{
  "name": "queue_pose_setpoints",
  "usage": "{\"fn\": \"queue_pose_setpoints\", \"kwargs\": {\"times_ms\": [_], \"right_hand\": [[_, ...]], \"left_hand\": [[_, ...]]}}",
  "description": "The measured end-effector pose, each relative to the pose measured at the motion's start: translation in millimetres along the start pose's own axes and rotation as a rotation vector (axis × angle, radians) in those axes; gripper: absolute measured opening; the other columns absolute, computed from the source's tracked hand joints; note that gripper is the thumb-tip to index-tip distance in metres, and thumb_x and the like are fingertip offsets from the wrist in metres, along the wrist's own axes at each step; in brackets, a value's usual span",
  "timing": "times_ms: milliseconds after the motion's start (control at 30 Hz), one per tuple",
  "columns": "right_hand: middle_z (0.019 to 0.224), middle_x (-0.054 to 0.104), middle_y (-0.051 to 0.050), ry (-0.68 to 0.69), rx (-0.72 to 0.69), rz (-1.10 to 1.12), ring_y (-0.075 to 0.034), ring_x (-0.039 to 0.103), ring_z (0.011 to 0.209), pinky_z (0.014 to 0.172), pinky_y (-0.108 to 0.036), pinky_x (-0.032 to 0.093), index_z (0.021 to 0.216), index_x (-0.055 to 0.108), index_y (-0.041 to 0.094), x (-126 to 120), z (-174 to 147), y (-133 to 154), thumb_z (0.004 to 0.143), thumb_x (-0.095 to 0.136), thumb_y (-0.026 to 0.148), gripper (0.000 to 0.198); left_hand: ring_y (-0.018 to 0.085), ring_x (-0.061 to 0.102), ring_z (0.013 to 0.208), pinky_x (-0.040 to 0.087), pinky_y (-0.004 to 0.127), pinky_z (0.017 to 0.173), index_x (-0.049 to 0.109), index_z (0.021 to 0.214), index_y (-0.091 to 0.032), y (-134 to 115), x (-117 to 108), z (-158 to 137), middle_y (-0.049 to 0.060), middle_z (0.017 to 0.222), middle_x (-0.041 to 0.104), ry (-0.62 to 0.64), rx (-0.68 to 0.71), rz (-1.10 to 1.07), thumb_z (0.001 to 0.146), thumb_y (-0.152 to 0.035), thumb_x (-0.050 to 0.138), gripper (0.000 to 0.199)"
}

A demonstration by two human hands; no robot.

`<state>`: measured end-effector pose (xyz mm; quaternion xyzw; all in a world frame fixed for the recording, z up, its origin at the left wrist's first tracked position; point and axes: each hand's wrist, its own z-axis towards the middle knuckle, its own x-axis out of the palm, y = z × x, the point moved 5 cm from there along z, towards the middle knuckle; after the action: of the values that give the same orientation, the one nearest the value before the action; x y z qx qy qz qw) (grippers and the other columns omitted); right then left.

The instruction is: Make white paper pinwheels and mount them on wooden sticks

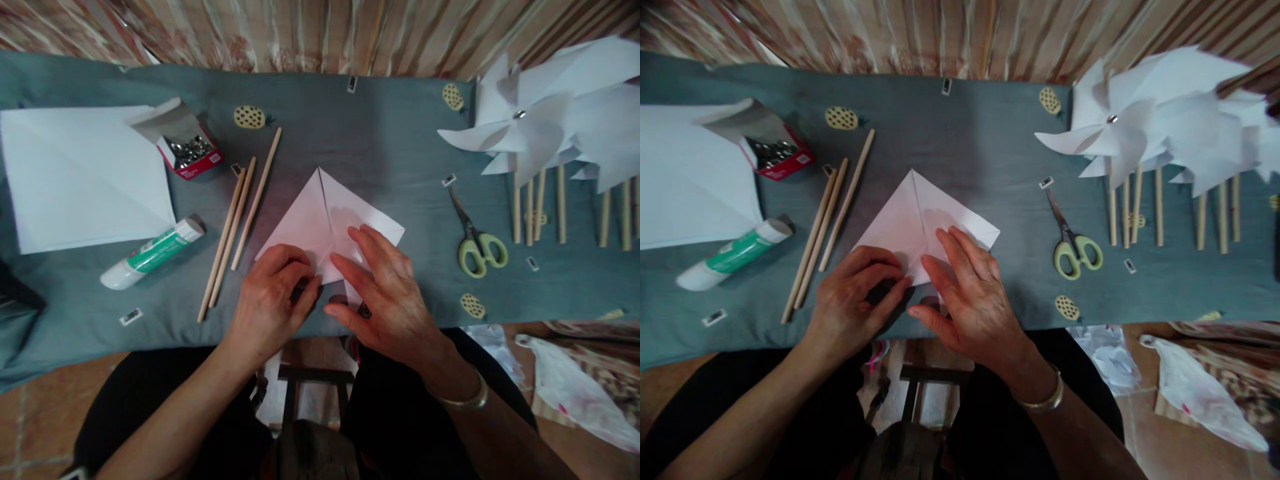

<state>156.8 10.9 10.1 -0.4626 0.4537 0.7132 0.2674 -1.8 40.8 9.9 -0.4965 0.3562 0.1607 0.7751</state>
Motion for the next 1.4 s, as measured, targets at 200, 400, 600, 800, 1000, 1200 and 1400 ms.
{"fn": "queue_pose_setpoints", "kwargs": {"times_ms": [200, 400, 600, 800, 1000, 1200, 1400], "right_hand": [[0.156, 0.04, -0.014, 0.0, 0.001, 0.004, -0.035, 0.031, 0.147, 0.114, -0.058, 0.036, 0.134, 0.051, 0.023, 1, 0, -1, 0.089, 0.061, 0.052, 0.054], [0.154, 0.042, -0.017, -0.005, 0.009, -0.019, -0.034, 0.031, 0.147, 0.114, -0.057, 0.035, 0.13, 0.054, 0.02, 0, 2, 0, 0.089, 0.061, 0.052, 0.052], [0.154, 0.041, -0.016, -0.018, 0.028, -0.012, -0.034, 0.03, 0.147, 0.114, -0.058, 0.034, 0.131, 0.053, 0.021, 2, 7, -1, 0.091, 0.057, 0.053, 0.051], [0.153, 0.043, -0.014, -0.044, 0.035, -0.004, -0.034, 0.031, 0.147, 0.112, -0.059, 0.035, 0.13, 0.054, 0.022, 5, 11, -1, 0.092, 0.056, 0.052, 0.048], [0.149, 0.047, -0.016, -0.046, 0.049, -0.021, -0.035, 0.031, 0.147, 0.111, -0.058, 0.038, 0.122, 0.058, 0.021, 5, 16, 1, 0.094, 0.052, 0.053, 0.043], [0.153, 0.045, -0.01, -0.055, 0.11, 0.061, -0.033, 0.028, 0.149, 0.115, -0.059, 0.035, 0.12, 0.061, 0.024, 2, 18, -3, 0.097, 0.046, 0.05, 0.037], [0.151, 0.048, -0.011, -0.224, 0.251, 0.133, -0.026, 0.041, 0.144, 0.119, -0.049, 0.036, 0.127, 0.061, 0.022, -22, 19, -33, 0.101, 0.038, 0.042, 0.04]], "left_hand": [[0.016, 0.065, 0.081, 0.057, 0.03, 0.074, 0.062, 0.079, -0.018, 0, 1, 0, 0.004, 0.087, 0.065, 0.003, -0.001, 0.017, 0.09, -0.02, 0.061, 0.011], [0.016, 0.064, 0.079, 0.056, 0.029, 0.072, 0.062, 0.078, -0.018, 0, 1, 1, 0.004, 0.086, 0.065, 0.007, 0.002, 0.026, 0.089, -0.02, 0.061, 0.011], [0.016, 0.064, 0.08, 0.056, 0.03, 0.073, 0.062, 0.078, -0.018, 0, 1, 1, 0.004, 0.087, 0.065, 0.014, -0.003, 0.024, 0.09, -0.02, 0.06, 0.012], [0.016, 0.064, 0.079, 0.056, 0.029, 0.072, 0.062, 0.079, -0.019, 0, 1, 2, 0.004, 0.086, 0.065, 0.019, -0.003, 0.027, 0.09, -0.021, 0.061, 0.011], [0.016, 0.064, 0.08, 0.055, 0.029, 0.072, 0.063, 0.079, -0.017, 0, 0, 2, 0.005, 0.087, 0.064, 0.018, 0.014, 0.004, 0.089, -0.02, 0.061, 0.01], [0.016, 0.064, 0.08, 0.056, 0.028, 0.072, 0.062, 0.08, -0.018, 2, 0, 1, 0.004, 0.089, 0.063, 0.008, 0.013, 0.009, 0.089, -0.022, 0.061, 0.009], [0.017, 0.065, 0.085, 0.056, 0.029, 0.075, 0.061, 0.084, -0.018, 2, 2, -1, 0.005, 0.094, 0.063, -0.024, 0.018, 0.051, 0.087, -0.02, 0.064, 0.005]]}}
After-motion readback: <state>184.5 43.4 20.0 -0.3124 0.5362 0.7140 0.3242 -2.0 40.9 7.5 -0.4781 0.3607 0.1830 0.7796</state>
